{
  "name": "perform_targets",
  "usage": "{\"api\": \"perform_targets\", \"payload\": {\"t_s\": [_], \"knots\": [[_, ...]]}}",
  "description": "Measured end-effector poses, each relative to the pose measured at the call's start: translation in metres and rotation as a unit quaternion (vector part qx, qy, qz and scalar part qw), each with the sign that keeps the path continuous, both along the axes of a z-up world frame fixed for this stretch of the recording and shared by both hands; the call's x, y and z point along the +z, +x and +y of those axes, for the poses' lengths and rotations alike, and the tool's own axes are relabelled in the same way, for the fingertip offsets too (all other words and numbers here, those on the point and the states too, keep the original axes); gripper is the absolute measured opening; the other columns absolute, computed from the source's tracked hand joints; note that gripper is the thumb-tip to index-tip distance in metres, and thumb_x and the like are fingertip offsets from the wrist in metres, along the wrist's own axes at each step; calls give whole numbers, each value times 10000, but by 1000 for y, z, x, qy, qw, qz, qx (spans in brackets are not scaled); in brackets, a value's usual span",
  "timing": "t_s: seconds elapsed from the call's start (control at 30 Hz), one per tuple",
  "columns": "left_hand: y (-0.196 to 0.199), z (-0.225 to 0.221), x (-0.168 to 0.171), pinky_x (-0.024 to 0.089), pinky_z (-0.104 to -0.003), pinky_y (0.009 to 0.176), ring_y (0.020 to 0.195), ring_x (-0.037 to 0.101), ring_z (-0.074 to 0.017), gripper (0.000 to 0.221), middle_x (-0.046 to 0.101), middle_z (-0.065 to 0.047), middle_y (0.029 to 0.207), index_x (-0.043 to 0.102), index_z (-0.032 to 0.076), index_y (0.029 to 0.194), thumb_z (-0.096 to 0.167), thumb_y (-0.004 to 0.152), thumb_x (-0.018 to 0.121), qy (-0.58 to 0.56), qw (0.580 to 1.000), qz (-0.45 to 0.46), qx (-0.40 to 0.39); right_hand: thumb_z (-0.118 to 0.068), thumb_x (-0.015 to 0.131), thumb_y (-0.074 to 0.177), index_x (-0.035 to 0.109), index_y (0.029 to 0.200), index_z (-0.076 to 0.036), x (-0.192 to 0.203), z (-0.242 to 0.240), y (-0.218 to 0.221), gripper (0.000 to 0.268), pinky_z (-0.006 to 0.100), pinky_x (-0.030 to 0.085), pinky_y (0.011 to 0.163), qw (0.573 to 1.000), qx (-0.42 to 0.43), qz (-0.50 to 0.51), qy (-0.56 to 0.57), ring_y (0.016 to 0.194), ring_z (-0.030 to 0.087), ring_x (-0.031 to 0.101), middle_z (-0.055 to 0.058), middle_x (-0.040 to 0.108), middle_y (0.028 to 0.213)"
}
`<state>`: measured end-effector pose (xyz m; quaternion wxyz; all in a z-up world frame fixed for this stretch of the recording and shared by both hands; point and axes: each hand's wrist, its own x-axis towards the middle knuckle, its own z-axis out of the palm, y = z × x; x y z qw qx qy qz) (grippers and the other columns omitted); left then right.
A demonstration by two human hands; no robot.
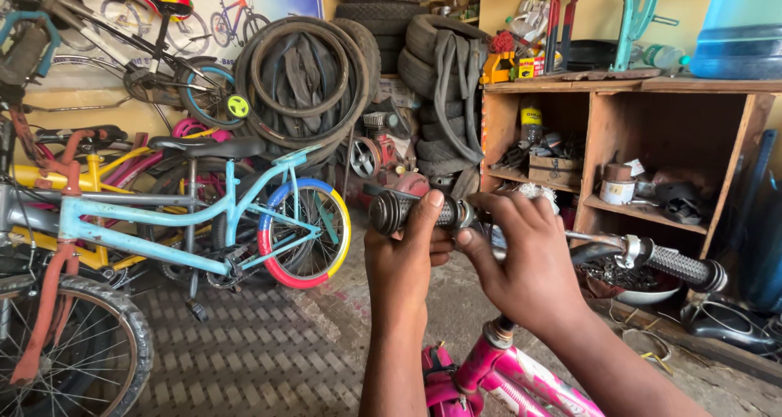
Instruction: The person works on the handlebars and grip of a pink bicycle, using a wrench and a screwdriver to loosen and tighten components, and slides a new black rubber grip onto the handlebar end.
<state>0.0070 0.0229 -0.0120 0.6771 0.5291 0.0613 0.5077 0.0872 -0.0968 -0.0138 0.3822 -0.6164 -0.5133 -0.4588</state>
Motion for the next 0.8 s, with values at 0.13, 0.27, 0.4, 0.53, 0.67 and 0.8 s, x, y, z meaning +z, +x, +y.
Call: {"api": "perform_targets", "payload": {"t_s": [0.13, 0.27, 0.4, 0.53, 0.67, 0.8], "knots": [[0, 0, 1, 512, -246, 490, 633, 672, -92, 385, 730, -8, 801, 749, 90, 1049, 382, 802, 789, 3, 1000, -8, 22, -288, 661, 915, 596, 1315, -65, 11, 11, 2, 462, 521, 439, 833, 997, 36, 0, -62, 993, 382, 616, 157, 674, 1048], [-3, 9, -5, 526, -243, 542, 673, 691, -95, 392, 741, -20, 828, 745, 108, 1066, 411, 821, 775, 39, 999, 15, -15, -306, 639, 950, 586, 1315, -124, 13, 19, 9, 411, 519, 475, 821, 992, 58, 48, -98, 1001, 415, 622, 179, 662, 1077], [-26, 35, -25, 560, -247, 634, 730, 725, -101, 383, 763, -27, 845, 737, 72, 1016, 426, 872, 752, 105, 991, 68, -56, -291, 639, 969, 585, 1311, -135, 10, 24, 20, 379, 514, 505, 893, 990, 77, 49, -104, 1090, 420, 642, 196, 681, 1158], [-78, 79, -67, 545, -255, 661, 737, 689, -85, 332, 749, -6, 840, 735, 88, 1017, 398, 898, 741, 109, 982, 151, 3, -267, 643, 955, 558, 1354, -78, 7, 26, 26, 449, 513, 493, 920, 987, 88, 68, -117, 1155, 429, 623, 233, 656, 1228], [-142, 128, -133, 523, -290, 619, 712, 670, -110, 341, 722, -31, 819, 666, 52, 979, 386, 948, 727, -6, 983, 162, 83, -239, 628, 975, 551, 1383, -64, -4, 48, 23, 450, 515, 482, 949, 983, 107, 24, -147, 1187, 434, 607, 252, 634, 1265], [-208, 182, -221, 499, -335, 570, 633, 624, -130, 295, 694, -47, 753, 714, 81, 951, 374, 931, 693, -102, 959, 178, 193, -231, 637, 967, 541, 1402, -71, -26, 117, 4, 473, 515, 478, 955, 973, 91, 15, -212, 1197, 437, 596, 259, 618, 1282]]}}
